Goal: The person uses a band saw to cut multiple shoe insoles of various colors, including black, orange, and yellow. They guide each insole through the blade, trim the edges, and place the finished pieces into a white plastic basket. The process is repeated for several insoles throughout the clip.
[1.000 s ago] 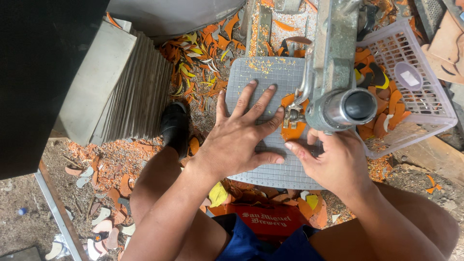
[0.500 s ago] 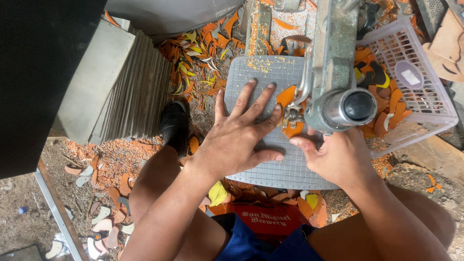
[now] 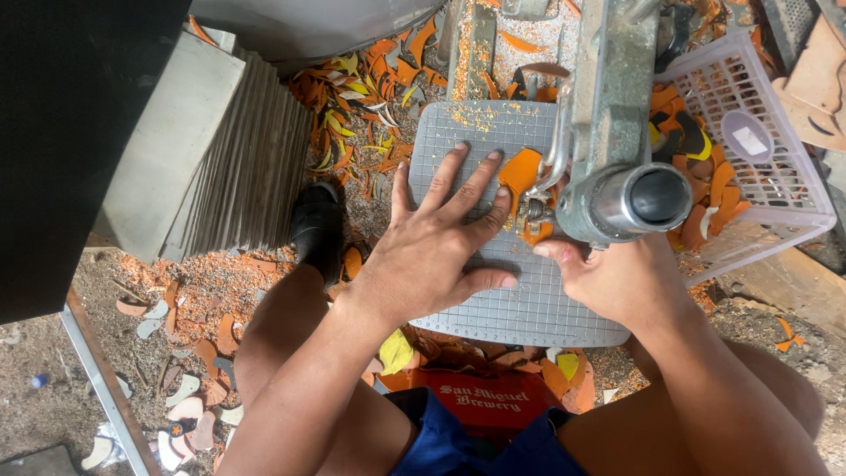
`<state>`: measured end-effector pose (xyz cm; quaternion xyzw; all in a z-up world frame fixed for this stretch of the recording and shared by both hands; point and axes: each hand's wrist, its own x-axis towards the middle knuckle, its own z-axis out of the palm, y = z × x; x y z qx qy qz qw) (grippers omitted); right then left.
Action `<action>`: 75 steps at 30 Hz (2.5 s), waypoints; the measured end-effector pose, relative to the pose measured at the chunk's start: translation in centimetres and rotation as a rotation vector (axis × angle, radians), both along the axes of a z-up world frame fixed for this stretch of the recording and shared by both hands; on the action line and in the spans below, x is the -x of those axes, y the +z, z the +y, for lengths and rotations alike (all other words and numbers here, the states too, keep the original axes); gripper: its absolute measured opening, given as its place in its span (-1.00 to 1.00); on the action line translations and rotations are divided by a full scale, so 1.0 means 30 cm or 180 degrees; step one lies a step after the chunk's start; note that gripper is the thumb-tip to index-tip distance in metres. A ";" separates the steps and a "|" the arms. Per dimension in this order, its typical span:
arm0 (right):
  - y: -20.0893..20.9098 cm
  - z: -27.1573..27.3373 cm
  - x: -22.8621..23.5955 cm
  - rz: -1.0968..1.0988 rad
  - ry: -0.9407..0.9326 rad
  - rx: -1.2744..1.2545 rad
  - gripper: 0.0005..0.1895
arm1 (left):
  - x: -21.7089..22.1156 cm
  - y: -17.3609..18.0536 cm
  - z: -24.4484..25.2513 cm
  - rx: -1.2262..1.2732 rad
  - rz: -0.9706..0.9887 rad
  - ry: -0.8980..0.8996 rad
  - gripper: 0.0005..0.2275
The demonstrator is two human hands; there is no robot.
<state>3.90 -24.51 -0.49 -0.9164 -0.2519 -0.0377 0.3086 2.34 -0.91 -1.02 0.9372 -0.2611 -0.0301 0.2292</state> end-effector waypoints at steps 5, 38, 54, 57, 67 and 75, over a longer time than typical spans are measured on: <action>-0.029 -0.011 -0.007 0.0189 -0.0075 -0.0231 -0.49 | 0.002 0.002 0.002 0.0023 -0.0026 0.0019 -0.25; -0.127 -0.097 -0.288 0.2371 -0.0201 -0.3185 -0.66 | -0.020 -0.005 0.022 0.0271 -0.0414 0.0395 -0.53; -0.160 -0.443 -0.340 -0.0126 -0.1398 0.0284 -0.44 | -0.118 -0.020 0.042 0.0634 -0.0511 0.0160 -0.82; -0.254 -0.731 -0.376 0.0019 -0.1964 0.0565 -0.51 | -0.126 -0.040 0.073 0.0322 -0.0718 0.0149 -0.84; -0.523 -0.899 -0.401 0.1554 -0.1805 0.1942 -0.57 | -0.108 -0.024 0.128 0.0747 -0.0854 0.0200 -0.64; -0.743 -0.509 -0.160 0.1598 -0.1185 0.1458 -0.59 | -0.114 -0.020 0.083 0.0274 -0.0577 0.0279 -0.82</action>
